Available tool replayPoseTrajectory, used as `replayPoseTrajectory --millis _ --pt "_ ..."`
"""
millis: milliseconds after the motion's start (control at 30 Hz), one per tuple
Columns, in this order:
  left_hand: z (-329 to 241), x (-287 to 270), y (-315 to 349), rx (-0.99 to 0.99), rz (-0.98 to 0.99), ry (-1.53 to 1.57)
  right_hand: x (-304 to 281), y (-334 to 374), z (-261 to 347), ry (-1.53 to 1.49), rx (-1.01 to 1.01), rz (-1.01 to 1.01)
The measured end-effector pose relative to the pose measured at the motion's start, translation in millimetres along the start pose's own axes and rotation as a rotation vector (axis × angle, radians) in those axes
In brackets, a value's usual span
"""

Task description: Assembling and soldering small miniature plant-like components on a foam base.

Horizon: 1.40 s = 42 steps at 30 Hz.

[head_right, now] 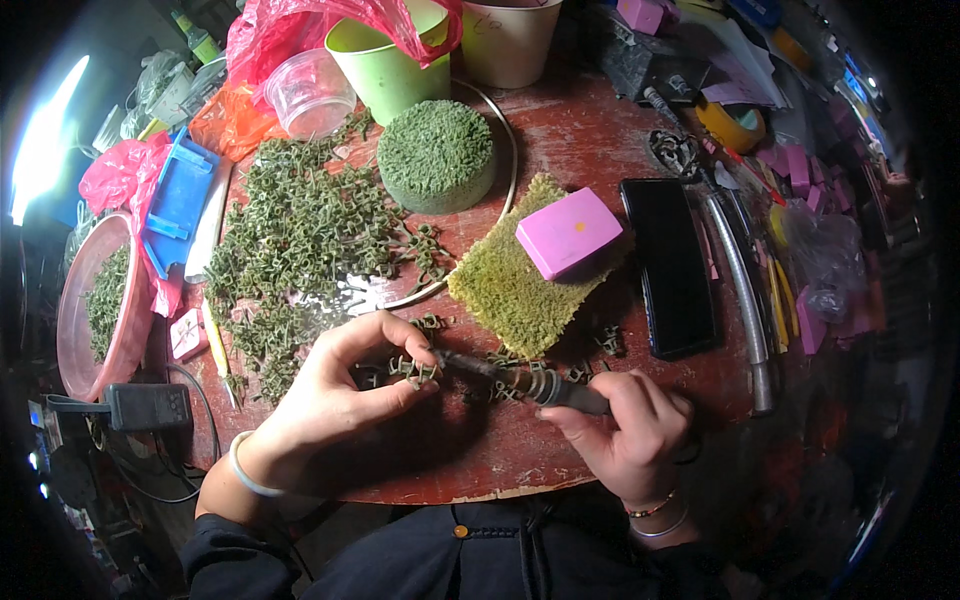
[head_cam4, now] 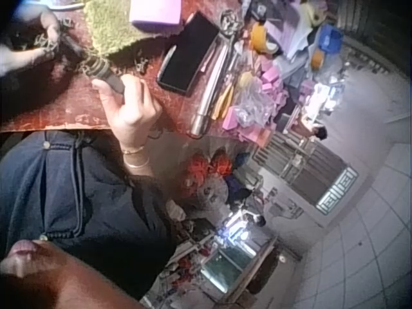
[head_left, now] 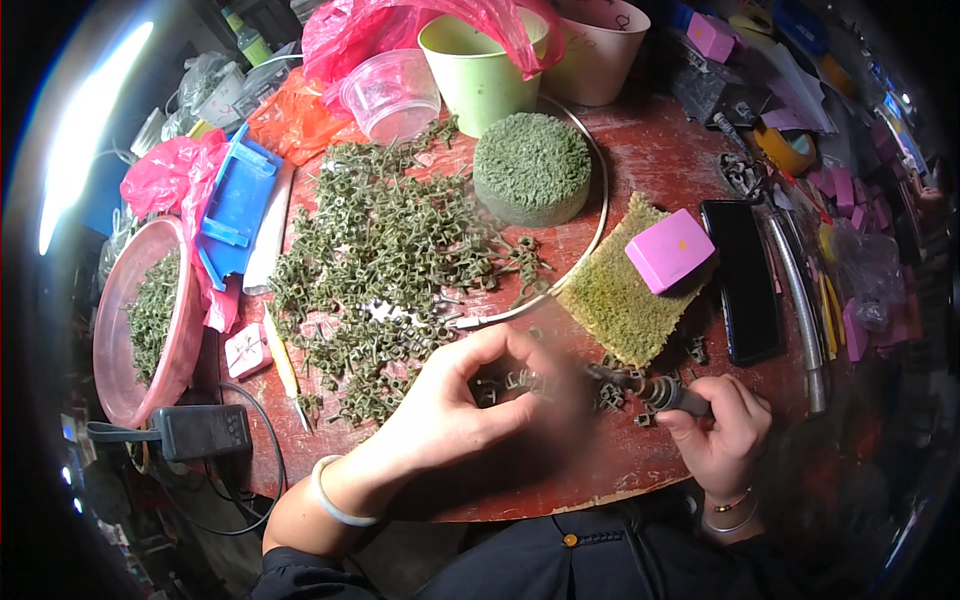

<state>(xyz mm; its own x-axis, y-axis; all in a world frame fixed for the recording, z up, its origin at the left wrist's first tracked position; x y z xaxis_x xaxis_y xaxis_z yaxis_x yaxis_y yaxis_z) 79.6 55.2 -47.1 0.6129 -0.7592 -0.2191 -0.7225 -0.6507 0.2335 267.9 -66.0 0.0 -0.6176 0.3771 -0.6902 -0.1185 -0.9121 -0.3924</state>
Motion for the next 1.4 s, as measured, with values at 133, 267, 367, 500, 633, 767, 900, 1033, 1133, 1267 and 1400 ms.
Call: replayPoseTrajectory --millis 133,267,367,500,633,767,900,1033,1133,1267,1400 --pt "-0.4 0.0 -0.2 0.015 -0.01 -0.008 -10.5 -2.0 -10.4 0.011 0.038 -0.082" --pt "0.6 1.1 -0.2 -0.011 -0.002 0.036 -9.4 -4.4 -18.7 0.082 0.123 -0.068" --pt "2.8 0.9 -1.1 -0.027 -0.001 0.009 -7.6 -3.0 -19.6 0.097 0.121 -0.057" --pt "3.0 -0.8 -1.0 -0.02 -0.021 -0.02 -10.1 -2.0 -18.3 0.053 0.092 -0.098" --pt "3.2 -0.8 -0.4 -0.036 -0.021 -0.012 -9.8 -1.8 -17.3 0.029 0.092 -0.109" --pt "2.1 -1.3 -1.1 -0.03 -0.023 -0.017 -4.5 -3.4 -17.4 0.022 0.089 -0.07" --pt "0.1 -1.9 -1.7 -0.003 -0.035 -0.021 -5.9 -3.1 -15.6 0.02 0.056 -0.09" --pt "3.2 -1.7 -1.0 -0.033 -0.037 -0.012 -6.7 -2.6 -16.2 0.017 0.043 -0.102" --pt "2.0 -2.6 -2.4 -0.001 -0.041 -0.05 -5.0 -3.1 -17.4 0.026 0.06 -0.088" --pt "2.2 -2.7 -1.8 -0.021 -0.043 -0.04 -3.5 -3.2 -18.7 0.035 0.085 -0.063" --pt "3.1 -3.0 -2.3 -0.021 -0.051 -0.056 -3.5 -3.6 -18.5 0.041 0.087 -0.066"
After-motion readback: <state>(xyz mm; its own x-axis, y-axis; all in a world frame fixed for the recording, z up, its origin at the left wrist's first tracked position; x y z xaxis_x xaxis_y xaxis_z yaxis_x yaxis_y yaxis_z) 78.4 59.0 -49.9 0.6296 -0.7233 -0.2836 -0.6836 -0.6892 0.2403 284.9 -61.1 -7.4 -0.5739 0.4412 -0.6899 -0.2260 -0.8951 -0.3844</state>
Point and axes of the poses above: each hand's wrist, its own y-axis away from the middle knuckle, its own x-axis out of the palm, z = x × y, the point moved 9 cm from there along -y, towards the middle knuckle, and after that the axes turned 12 degrees about -y, right-handed, at the moved point
